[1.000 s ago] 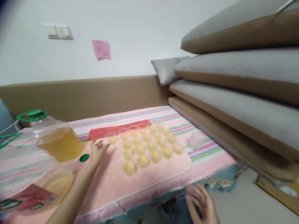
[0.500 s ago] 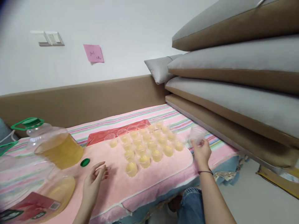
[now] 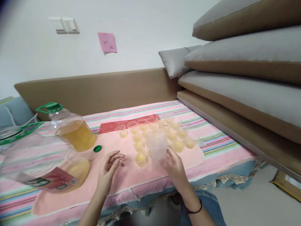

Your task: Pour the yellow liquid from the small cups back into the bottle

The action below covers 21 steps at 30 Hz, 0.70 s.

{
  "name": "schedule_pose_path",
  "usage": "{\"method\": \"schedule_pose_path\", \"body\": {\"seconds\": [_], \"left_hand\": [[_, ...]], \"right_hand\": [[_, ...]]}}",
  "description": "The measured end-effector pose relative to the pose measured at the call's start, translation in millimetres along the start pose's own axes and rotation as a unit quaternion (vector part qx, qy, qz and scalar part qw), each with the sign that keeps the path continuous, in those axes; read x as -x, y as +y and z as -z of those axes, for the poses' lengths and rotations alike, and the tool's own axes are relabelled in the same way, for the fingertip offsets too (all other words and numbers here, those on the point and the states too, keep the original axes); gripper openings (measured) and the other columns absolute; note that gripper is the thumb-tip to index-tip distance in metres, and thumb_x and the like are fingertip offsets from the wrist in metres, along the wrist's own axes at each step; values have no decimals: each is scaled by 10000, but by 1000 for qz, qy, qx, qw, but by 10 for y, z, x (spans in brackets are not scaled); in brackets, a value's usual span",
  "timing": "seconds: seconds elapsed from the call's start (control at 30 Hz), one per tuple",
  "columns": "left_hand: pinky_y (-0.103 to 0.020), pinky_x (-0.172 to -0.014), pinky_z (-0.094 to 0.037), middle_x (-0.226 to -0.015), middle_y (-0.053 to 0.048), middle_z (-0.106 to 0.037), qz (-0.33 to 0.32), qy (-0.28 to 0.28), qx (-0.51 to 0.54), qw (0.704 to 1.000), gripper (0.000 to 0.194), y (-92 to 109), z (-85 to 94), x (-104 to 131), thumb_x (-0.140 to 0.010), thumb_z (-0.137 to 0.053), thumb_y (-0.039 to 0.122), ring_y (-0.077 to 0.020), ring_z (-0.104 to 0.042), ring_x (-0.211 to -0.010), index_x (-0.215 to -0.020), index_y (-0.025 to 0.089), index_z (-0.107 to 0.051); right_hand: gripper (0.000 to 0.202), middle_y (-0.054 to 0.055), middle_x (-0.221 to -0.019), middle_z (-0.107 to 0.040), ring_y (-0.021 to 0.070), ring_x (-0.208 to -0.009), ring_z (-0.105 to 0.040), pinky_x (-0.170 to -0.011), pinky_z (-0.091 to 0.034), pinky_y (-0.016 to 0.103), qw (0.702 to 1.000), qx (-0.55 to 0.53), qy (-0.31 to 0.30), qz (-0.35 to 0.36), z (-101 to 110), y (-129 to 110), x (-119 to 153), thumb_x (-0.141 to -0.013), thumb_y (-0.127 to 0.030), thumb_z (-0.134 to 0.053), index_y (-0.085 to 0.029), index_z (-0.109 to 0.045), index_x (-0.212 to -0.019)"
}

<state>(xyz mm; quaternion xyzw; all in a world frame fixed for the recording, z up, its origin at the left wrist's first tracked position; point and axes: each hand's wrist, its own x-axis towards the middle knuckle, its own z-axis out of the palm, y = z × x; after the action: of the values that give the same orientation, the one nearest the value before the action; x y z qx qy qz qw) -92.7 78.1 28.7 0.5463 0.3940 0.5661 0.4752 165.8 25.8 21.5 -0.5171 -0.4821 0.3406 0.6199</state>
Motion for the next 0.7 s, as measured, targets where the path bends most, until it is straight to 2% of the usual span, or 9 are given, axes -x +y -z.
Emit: {"method": "schedule_pose_path", "body": {"seconds": [0.1,0.17,0.27,0.4,0.57,0.7], "left_hand": [[-355,-820,-553,-1119,-122,-709,13,-96,86,992,653,13,23,54,-717,-802,554,-249,-683,-1006,-1229,251,-533],[-396,-929,-519,-1205,-136,-690,27,-149,126,980,782,22,48,96,-670,-833,570,-277,-655,-1119,-1300,279,-472],[-409,-1007,-465,-1225,-127,-685,43,-167,134,976,813,40,82,162,-676,-860,482,-276,-624,-1186,-1336,293,-424],[-404,-994,-464,-1228,-115,-683,46,-158,128,978,796,69,109,227,-685,-867,395,-266,-618,-1181,-1333,293,-416],[-417,-1034,-443,-1231,-122,-691,50,-136,125,982,818,73,99,248,-679,-870,400,-269,-602,-1224,-1330,287,-387],[-424,-1057,-432,-1189,-121,-710,43,-104,133,985,822,68,59,235,-664,-869,430,-264,-637,-1177,-1314,274,-392]], "right_hand": [[594,107,-1115,-687,271,-1038,-661,-872,-550,335,981,-26,-192,-18,-328,2,228,-764,-610,-744,-203,-637,-1183],[541,97,-1128,-682,259,-1031,-662,-876,-541,326,967,-32,-252,-16,-448,-28,321,-803,-575,-723,-205,-649,-1192],[511,91,-1104,-685,250,-990,-667,-839,-539,315,963,-20,-270,-14,-522,-64,378,-808,-553,-721,-195,-665,-1169],[499,90,-1118,-687,245,-998,-662,-850,-532,313,960,-18,-279,-10,-541,-41,385,-813,-528,-716,-190,-658,-1175],[500,89,-1108,-696,243,-978,-666,-869,-528,321,960,-24,-279,-17,-559,-4,381,-802,-522,-717,-187,-648,-1167],[504,94,-1133,-686,256,-1025,-655,-893,-521,330,960,-26,-278,-14,-560,35,376,-808,-521,-703,-187,-639,-1179]]}}
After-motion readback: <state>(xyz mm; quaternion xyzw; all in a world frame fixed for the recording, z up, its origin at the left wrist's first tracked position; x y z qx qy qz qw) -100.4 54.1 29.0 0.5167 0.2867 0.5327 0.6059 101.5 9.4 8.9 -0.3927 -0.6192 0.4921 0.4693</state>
